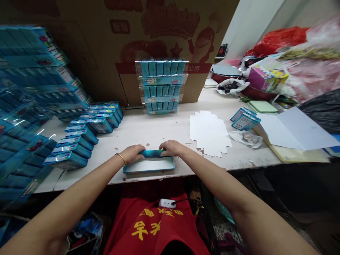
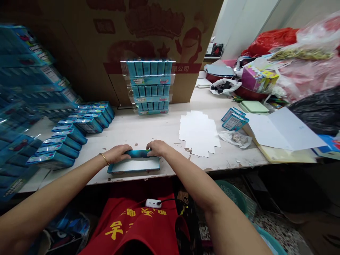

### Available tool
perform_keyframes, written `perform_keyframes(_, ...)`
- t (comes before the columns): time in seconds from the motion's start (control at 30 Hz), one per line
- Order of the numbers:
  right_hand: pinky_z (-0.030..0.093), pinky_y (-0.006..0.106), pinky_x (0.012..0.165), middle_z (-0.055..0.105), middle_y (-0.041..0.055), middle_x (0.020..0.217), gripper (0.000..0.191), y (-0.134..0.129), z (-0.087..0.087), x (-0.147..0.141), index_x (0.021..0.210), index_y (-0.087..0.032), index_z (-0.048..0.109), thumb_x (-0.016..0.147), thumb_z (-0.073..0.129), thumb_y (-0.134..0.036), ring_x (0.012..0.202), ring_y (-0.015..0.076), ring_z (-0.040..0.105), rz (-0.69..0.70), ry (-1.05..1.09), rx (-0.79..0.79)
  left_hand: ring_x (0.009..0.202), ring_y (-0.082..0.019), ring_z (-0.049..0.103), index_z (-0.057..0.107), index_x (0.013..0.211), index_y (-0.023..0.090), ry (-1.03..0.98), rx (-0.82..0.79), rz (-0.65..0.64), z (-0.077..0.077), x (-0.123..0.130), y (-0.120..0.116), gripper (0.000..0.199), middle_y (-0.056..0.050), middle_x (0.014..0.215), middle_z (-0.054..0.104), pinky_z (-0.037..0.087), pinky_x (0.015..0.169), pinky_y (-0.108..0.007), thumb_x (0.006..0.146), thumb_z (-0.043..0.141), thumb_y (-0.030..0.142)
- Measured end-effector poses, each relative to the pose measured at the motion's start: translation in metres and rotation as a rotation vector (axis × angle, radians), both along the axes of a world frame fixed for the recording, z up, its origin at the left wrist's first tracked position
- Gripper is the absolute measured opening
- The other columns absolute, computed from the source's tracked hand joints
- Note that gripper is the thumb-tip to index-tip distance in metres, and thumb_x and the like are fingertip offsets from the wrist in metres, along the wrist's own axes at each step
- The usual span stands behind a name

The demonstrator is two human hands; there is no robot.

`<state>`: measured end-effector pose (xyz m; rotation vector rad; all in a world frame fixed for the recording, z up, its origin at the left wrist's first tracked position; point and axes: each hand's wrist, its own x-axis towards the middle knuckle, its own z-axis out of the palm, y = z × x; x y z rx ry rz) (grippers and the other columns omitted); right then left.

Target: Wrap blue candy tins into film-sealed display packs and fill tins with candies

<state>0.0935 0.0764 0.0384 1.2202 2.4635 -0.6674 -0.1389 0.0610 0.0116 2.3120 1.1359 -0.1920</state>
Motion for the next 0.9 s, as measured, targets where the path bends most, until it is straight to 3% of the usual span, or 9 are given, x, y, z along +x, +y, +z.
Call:
perform_keyframes(0.1, 0.043, 0.030, 0.068, 0.063, 0.0047, 0.099, 0.023, -0.005, -0.005, -0.016, 0.099, -0.023, 0.058, 0.078, 0.049, -0.027, 0.087, 0.0212, 0.058, 0.094, -0.057, 0.094, 0.085, -0.021, 0.056, 0.054, 0.095, 0.019, 0.110, 0.145, 0.010, -0.003, 0.007, -0.014, 0.020, -0.008, 0.093, 0.061, 0.042, 0.070, -0.030, 0.083, 0.039, 0.025)
perform_keyframes(0.27, 0.043, 0.030, 0.063, 0.059, 0.0067, 0.098, 0.027, -0.022, -0.012, -0.020, 0.100, -0.021, 0.052, 0.086, 0.032, -0.012, 0.086, 0.0194, 0.056, 0.283, -0.070, 0.291, 0.088, -0.024, 0.054, 0.051, 0.096, 0.018, 0.206, 0.246, 0.016, 0.002, 0.012, -0.040, 0.026, -0.011, 0.089, 0.059, 0.043, 0.068, -0.033, 0.083, 0.030, 0.010)
perform_keyframes(0.37, 0.044, 0.029, 0.061, 0.059, 0.0060, 0.096, 0.024, -0.021, -0.017, -0.023, 0.098, -0.021, 0.052, 0.087, 0.032, -0.012, 0.086, 0.0190, 0.054, 0.371, -0.077, 0.359, 0.087, -0.024, 0.056, 0.050, 0.096, 0.017, 0.263, 0.223, 0.049, 0.009, 0.007, -0.047, 0.025, -0.012, 0.091, 0.060, 0.044, 0.069, -0.034, 0.083, 0.030, 0.010)
perform_keyframes(0.53, 0.045, 0.030, 0.066, 0.060, 0.0056, 0.095, 0.022, -0.010, -0.025, -0.038, 0.094, -0.021, 0.054, 0.087, 0.035, -0.012, 0.088, 0.0182, 0.053, 0.363, -0.046, 0.367, 0.078, -0.026, 0.061, 0.051, 0.094, 0.014, 0.322, 0.146, 0.120, 0.010, 0.005, -0.054, 0.024, -0.014, 0.081, 0.062, 0.046, 0.066, -0.038, 0.082, 0.030, 0.008)
perform_keyframes(0.67, 0.046, 0.031, 0.071, 0.061, 0.0053, 0.096, 0.021, -0.001, -0.020, -0.038, 0.096, -0.022, 0.057, 0.085, 0.041, -0.014, 0.091, 0.0182, 0.053, 0.245, 0.037, 0.299, 0.081, -0.027, 0.061, 0.050, 0.097, 0.012, 0.327, 0.116, 0.176, 0.012, 0.002, -0.056, 0.026, -0.015, 0.086, 0.062, 0.046, 0.066, -0.039, 0.082, 0.029, 0.010)
perform_keyframes(0.73, 0.046, 0.031, 0.077, 0.060, 0.0057, 0.101, 0.023, -0.003, -0.013, -0.026, 0.105, -0.023, 0.056, 0.085, 0.045, -0.021, 0.094, 0.0182, 0.053, 0.090, 0.160, 0.339, 0.085, -0.026, 0.061, 0.047, 0.102, 0.014, 0.313, 0.094, 0.209, 0.016, -0.005, -0.057, 0.024, -0.014, 0.092, 0.062, 0.046, 0.070, -0.037, 0.081, 0.035, 0.016)
perform_keyframes(0.8, 0.045, 0.033, 0.082, 0.057, 0.0064, 0.107, 0.030, -0.014, -0.007, -0.010, 0.114, -0.023, 0.051, 0.085, 0.046, -0.029, 0.094, 0.0177, 0.053, -0.208, 0.393, 0.430, 0.088, -0.025, 0.060, 0.045, 0.107, 0.015, 0.305, 0.058, 0.260, 0.019, -0.014, -0.060, 0.029, -0.013, 0.096, 0.062, 0.046, 0.073, -0.035, 0.079, 0.039, 0.020)
perform_keyframes(0.9, 0.048, 0.034, 0.077, 0.056, 0.0081, 0.105, 0.036, -0.048, -0.007, 0.008, 0.118, -0.021, 0.049, 0.085, 0.041, -0.034, 0.084, 0.0168, 0.056, -0.694, 0.690, 0.472, 0.085, -0.026, 0.061, 0.048, 0.104, 0.015, 0.298, -0.001, 0.318, 0.019, -0.020, -0.069, 0.031, -0.013, 0.090, 0.063, 0.045, 0.072, -0.036, 0.074, 0.040, 0.013)
